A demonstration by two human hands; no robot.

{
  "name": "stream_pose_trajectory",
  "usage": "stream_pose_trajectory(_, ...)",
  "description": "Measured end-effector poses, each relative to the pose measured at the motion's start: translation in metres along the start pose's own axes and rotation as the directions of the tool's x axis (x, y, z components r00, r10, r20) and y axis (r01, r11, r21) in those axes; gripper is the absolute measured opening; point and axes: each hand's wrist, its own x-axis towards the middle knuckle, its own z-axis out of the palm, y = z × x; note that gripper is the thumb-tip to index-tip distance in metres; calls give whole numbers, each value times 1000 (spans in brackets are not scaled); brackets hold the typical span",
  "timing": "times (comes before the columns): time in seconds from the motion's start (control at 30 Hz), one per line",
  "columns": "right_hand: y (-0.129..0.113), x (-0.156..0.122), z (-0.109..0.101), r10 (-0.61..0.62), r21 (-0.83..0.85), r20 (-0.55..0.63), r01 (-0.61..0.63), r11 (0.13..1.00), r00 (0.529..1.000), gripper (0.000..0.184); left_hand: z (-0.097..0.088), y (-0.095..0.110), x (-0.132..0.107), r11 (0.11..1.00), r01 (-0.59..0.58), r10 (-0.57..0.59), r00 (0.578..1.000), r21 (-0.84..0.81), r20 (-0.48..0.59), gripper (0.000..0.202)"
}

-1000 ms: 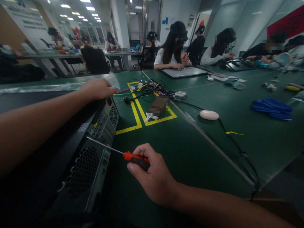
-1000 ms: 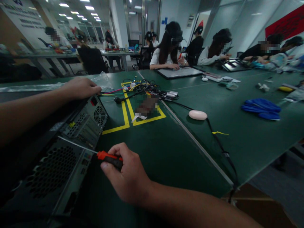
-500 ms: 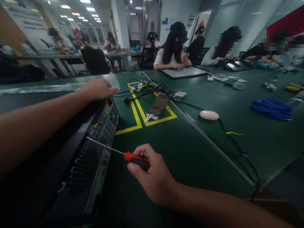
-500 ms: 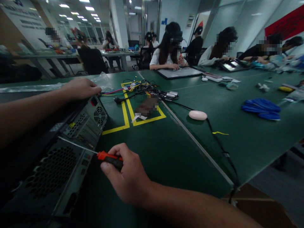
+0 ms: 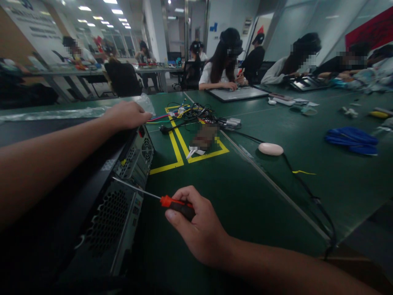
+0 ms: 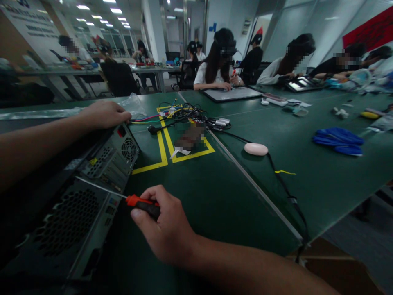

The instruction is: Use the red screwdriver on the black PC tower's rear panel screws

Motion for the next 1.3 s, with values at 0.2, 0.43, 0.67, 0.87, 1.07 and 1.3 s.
stream_pose_trajectory(0.2, 1, 1, 0, -22, -17, -44, 21, 1000, 999, 7, 0, -2, 1, 1000, -22, 22, 1000, 10, -1, 70)
stream_pose_trajectory(0.43, 1, 2, -1, -66, -66, -7, 65, 996, 998, 15, 0, -2, 2, 1000, 3, -3, 1000, -6, 5, 68)
stream_pose_trajectory(0.67, 1, 0, 0, -46, -17, -4, 46, 999, 999, 21, 0, -2, 1, 1000, -9, 9, 1000, -13, -4, 71)
stream_pose_trajectory(0.87, 3, 0, 1, 2, 9, 22, -2, 1000, 1000, 14, 0, -1, 0, 1000, 2, -2, 1000, 3, -4, 70)
stream_pose_trajectory(1.07, 2, 1, 1, 10, 10, 19, -10, 1000, 1000, 12, 1, -1, 1, 1000, -14, 14, 1000, 14, -6, 68)
stream_pose_trajectory(1.3, 2, 0, 1, 29, 5, 35, -29, 1000, 999, 11, 1, -2, 0, 1000, -19, 19, 1000, -8, -7, 72)
